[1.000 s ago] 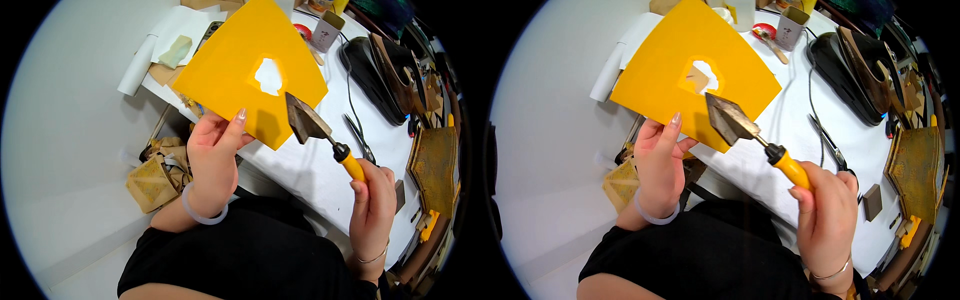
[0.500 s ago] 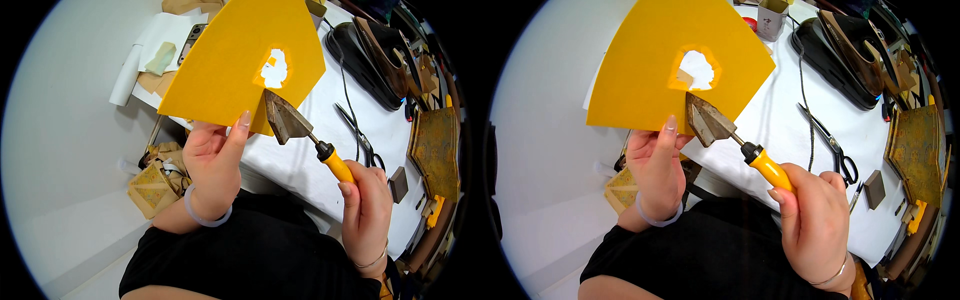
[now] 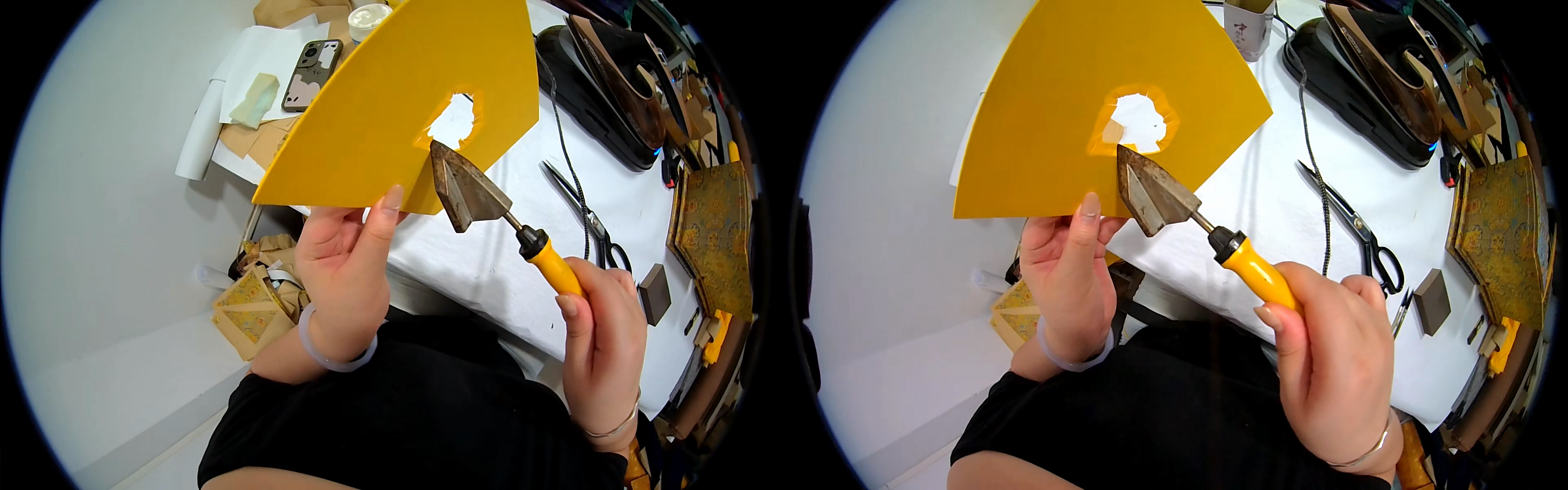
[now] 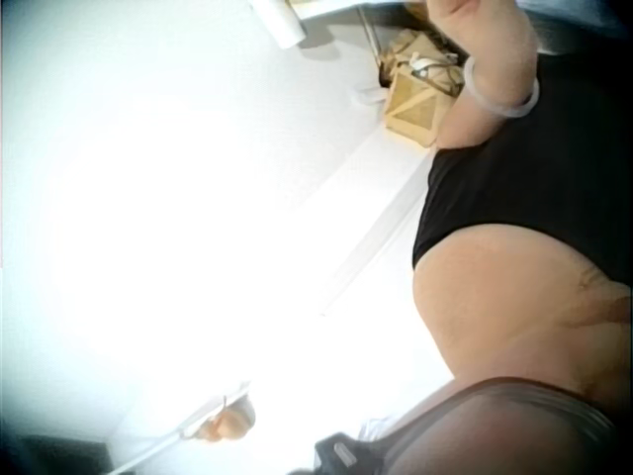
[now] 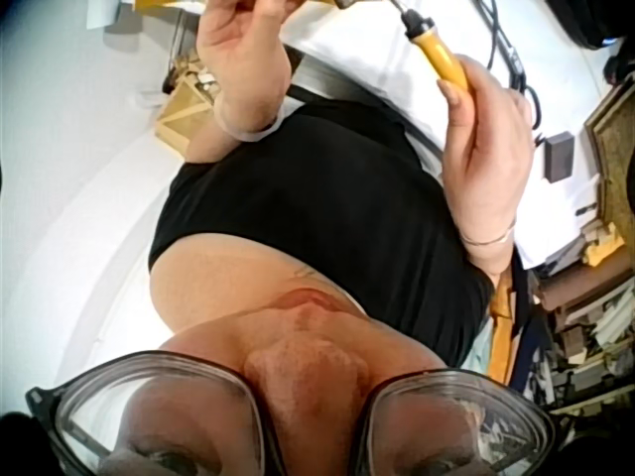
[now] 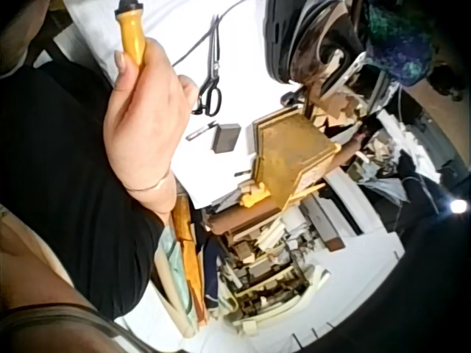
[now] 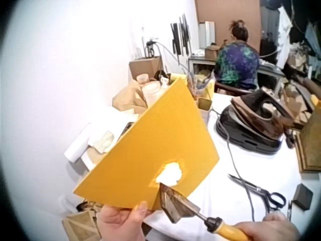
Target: The person uses a heated soldering iron to carefully cut and refine a heart-shaped opening in a yellow paper or cardstock sheet. They repeatedly adjust the sheet and use the tool to smooth the edges of the cutout.
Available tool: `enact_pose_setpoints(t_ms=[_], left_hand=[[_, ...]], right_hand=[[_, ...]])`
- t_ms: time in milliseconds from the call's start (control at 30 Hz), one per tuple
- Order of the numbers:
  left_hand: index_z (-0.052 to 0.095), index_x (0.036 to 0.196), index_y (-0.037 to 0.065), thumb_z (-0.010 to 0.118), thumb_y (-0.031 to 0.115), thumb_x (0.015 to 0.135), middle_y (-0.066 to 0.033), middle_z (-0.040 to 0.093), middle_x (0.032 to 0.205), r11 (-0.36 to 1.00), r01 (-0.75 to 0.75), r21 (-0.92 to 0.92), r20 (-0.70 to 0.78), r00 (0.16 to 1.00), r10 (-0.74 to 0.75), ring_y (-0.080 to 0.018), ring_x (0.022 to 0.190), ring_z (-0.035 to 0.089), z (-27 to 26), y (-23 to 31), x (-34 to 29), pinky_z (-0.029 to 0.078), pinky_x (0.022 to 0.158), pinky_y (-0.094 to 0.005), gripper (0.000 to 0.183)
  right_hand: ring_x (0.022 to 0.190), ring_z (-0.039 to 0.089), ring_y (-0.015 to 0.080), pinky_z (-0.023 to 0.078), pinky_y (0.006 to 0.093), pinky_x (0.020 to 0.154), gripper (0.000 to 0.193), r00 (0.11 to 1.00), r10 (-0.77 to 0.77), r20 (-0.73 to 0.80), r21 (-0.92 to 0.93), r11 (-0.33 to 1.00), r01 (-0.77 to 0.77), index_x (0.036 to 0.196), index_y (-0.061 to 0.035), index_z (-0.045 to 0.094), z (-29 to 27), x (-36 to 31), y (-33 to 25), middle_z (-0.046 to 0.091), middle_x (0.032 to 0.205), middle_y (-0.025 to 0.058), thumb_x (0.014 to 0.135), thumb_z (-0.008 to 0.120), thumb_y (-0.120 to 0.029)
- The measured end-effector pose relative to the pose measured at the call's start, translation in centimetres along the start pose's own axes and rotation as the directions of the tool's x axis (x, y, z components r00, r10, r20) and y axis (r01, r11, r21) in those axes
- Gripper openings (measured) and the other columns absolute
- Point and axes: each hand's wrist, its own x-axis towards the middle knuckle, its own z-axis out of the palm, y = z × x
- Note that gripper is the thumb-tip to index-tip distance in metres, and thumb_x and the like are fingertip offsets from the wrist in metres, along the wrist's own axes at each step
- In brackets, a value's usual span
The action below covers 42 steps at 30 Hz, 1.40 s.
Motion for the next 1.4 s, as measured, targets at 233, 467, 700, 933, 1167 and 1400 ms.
enact_pose_setpoints(t_ms=[233,467,700,933,1167,1400], left_hand=[[0.067,0.130,0.001,0.066,0.003,0.108,-0.0093,0.073,0.125,1.000,0.003,0.009,0.031,1.000,-0.003,-0.0176,0.108,0.073,-0.3,-0.2,-0.2,0.065,0.093,-0.0391,0.022],[0.067,0.132,0.001,0.064,0.009,0.111,-0.0081,0.073,0.126,0.995,0.084,0.051,0.024,0.996,-0.086,-0.0165,0.108,0.072,0.1,0.6,0.1,0.064,0.090,-0.0362,0.022],[0.068,0.131,0.002,0.063,0.009,0.112,-0.0065,0.073,0.126,0.996,0.077,0.051,0.010,0.997,-0.078,-0.0144,0.108,0.070,0.6,0.5,0.1,0.062,0.088,-0.0337,0.021],[0.067,0.131,0.002,0.063,0.008,0.111,-0.0057,0.072,0.125,0.997,0.075,0.021,0.019,0.997,-0.076,-0.0132,0.108,0.068,0.7,0.4,0.0,0.059,0.087,-0.0328,0.021],[0.067,0.130,0.003,0.064,0.006,0.111,-0.0050,0.072,0.125,0.998,0.055,0.000,0.071,0.996,-0.055,-0.0129,0.107,0.067,0.4,0.2,-0.1,0.058,0.086,-0.0323,0.020],[0.068,0.129,0.003,0.064,0.005,0.110,-0.0052,0.072,0.123,0.999,0.050,-0.016,0.052,0.997,-0.049,-0.0129,0.105,0.068,0.1,0.1,-0.3,0.059,0.085,-0.0317,0.019]], right_hand=[[0.072,0.054,0.0299,0.043,0.0399,0.074,0.017,0.999,0.046,0.010,0.042,0.998,-0.047,0.116,0.0005,0.071,-0.4,0.4,0.2,0.069,0.090,0.0121,0.101,0.073,-0.007],[0.072,0.053,0.0296,0.043,0.0394,0.073,0.016,0.995,0.099,0.032,0.073,0.992,-0.101,0.115,0.0003,0.072,-0.8,-0.1,0.0,0.070,0.090,0.0116,0.101,0.073,-0.007],[0.071,0.054,0.0292,0.043,0.0390,0.072,0.017,0.994,0.095,0.051,0.083,0.992,-0.099,0.115,-0.0002,0.072,-0.9,-0.2,0.0,0.071,0.091,0.0112,0.101,0.074,-0.009],[0.071,0.053,0.0291,0.043,0.0390,0.072,0.017,0.996,0.072,0.049,0.075,0.994,-0.075,0.115,-0.0003,0.072,-0.7,-0.1,0.2,0.071,0.090,0.0110,0.101,0.074,-0.009],[0.070,0.053,0.0300,0.042,0.0398,0.071,0.016,0.995,0.084,0.056,0.090,0.992,-0.088,0.115,0.0000,0.072,-0.9,0.0,0.2,0.070,0.089,0.0116,0.101,0.074,-0.008],[0.066,0.054,0.0300,0.041,0.0397,0.071,0.016,0.997,0.059,0.055,0.110,0.992,-0.065,0.114,-0.0003,0.073,-1.1,0.2,0.5,0.070,0.086,0.0110,0.100,0.074,-0.008]])
